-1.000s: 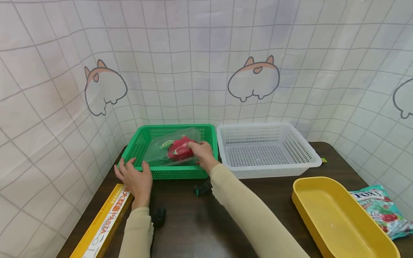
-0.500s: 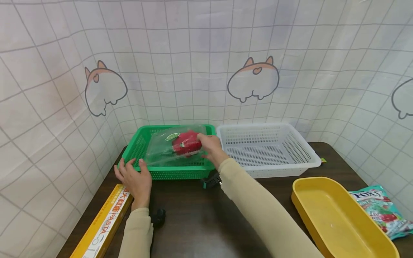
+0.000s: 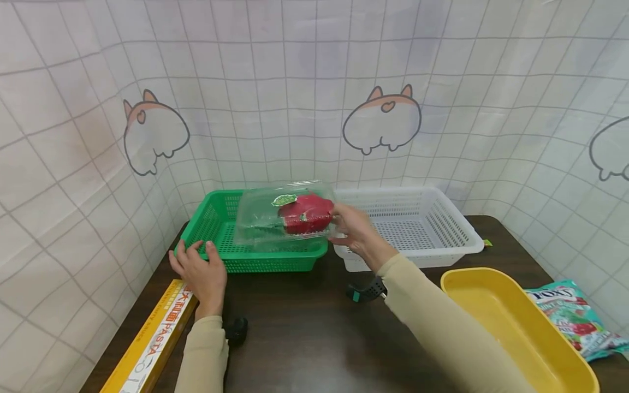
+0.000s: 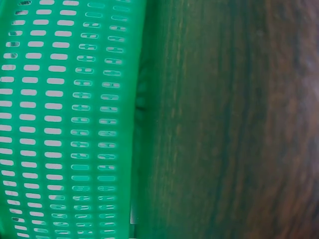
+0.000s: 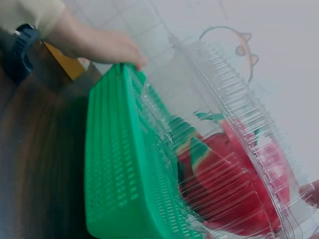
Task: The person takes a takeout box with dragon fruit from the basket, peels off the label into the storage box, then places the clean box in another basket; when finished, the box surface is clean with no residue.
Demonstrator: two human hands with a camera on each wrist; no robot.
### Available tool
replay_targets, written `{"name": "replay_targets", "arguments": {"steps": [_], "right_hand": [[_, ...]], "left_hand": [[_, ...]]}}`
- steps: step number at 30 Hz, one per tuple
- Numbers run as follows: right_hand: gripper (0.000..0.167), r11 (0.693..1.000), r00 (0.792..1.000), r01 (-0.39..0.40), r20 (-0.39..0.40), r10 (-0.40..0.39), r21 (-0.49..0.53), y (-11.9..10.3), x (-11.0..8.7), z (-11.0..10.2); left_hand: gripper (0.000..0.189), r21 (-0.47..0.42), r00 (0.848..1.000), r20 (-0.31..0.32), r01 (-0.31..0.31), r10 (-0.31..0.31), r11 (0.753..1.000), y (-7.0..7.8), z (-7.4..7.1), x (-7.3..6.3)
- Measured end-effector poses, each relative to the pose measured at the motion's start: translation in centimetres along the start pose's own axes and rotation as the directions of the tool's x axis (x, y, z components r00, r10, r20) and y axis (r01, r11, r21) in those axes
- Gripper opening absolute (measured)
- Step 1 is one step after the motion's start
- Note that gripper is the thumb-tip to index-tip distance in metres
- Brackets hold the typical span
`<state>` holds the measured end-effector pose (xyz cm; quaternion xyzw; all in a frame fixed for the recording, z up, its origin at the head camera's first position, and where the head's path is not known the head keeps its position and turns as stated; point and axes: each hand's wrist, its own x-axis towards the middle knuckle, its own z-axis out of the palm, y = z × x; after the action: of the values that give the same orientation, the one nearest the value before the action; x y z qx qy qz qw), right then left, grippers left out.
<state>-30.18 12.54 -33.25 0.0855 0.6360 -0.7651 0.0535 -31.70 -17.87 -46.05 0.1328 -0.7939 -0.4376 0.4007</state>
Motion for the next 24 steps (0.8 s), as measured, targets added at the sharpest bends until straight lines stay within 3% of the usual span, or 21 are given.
{"name": "replay_targets", "arguments": {"steps": [2,9,16,20,24], "right_hand": [[0.018,1.000,1.000,0.003,0.018,-0.004,0.025,0.0,-0.9,-0.8],[0.030,0.997,0.997,-0.016,0.076,0.010,0.078,0.3,-4.7,-3.4],[0.042,0.995,0.978,-0.017,0.211,-0.003,0.095,2.2,-8.6,-6.1],[0.042,0.994,0.970,-0.031,0.244,0.005,0.104,3.6,-10.7,-7.1],[0.039,0.991,0.973,-0.050,0.231,0.020,0.128,5.2,-12.6,-8.1]], "left_hand": [[0.043,0.003,1.000,0.004,0.002,-0.002,1.000,-0.1,0.0,0.0],[0.045,-0.004,1.000,0.017,0.020,-0.020,1.000,0.1,0.0,0.2],[0.038,-0.018,1.000,0.017,0.022,-0.021,1.000,0.8,-0.2,0.2],[0.030,-0.069,0.998,-0.040,-0.061,0.058,0.996,2.4,-0.5,-0.1],[0.023,-0.170,0.981,-0.088,-0.184,0.171,0.968,5.1,-0.8,-0.7]]}}
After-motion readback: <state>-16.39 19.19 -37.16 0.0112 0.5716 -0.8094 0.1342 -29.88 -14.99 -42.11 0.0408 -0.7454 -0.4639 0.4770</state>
